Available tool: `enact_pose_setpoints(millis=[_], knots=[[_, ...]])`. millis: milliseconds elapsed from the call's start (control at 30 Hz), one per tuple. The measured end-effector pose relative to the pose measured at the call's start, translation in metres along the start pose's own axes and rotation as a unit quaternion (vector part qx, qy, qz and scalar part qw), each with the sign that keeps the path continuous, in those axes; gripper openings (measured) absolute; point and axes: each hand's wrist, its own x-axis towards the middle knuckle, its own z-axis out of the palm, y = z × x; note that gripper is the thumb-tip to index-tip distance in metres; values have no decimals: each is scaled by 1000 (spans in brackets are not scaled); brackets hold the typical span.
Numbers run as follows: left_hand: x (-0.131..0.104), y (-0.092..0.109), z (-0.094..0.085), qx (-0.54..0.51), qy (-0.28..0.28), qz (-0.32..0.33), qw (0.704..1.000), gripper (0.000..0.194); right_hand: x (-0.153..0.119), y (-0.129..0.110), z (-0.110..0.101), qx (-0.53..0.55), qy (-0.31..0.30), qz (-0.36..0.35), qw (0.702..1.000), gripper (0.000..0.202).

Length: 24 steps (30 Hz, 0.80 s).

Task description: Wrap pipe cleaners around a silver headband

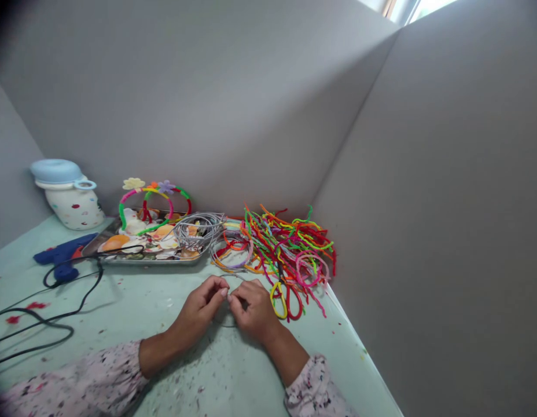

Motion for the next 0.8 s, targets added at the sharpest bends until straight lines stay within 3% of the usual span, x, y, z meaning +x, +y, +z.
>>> enact_pose_setpoints(millis=[133,300,467,600,800], knots=[[0,0,-1,-4,-1,-17,1000,18,4,5,-9,-8,25,68,997,24],[0,-1,-1,-3,-6,-25,1000,19,16,38,-36,-43,72,191,978,20],[-1,-3,-1,-28,4,-39,999,22,32,70,-58,-202,28,240,949,17],[1,-4,-3,-107,50,-70,990,30,37,78,-56,-246,-8,259,934,17],[16,-11,-11,-182,153,-65,969,32,34,82,-45,-263,-16,265,928,18]])
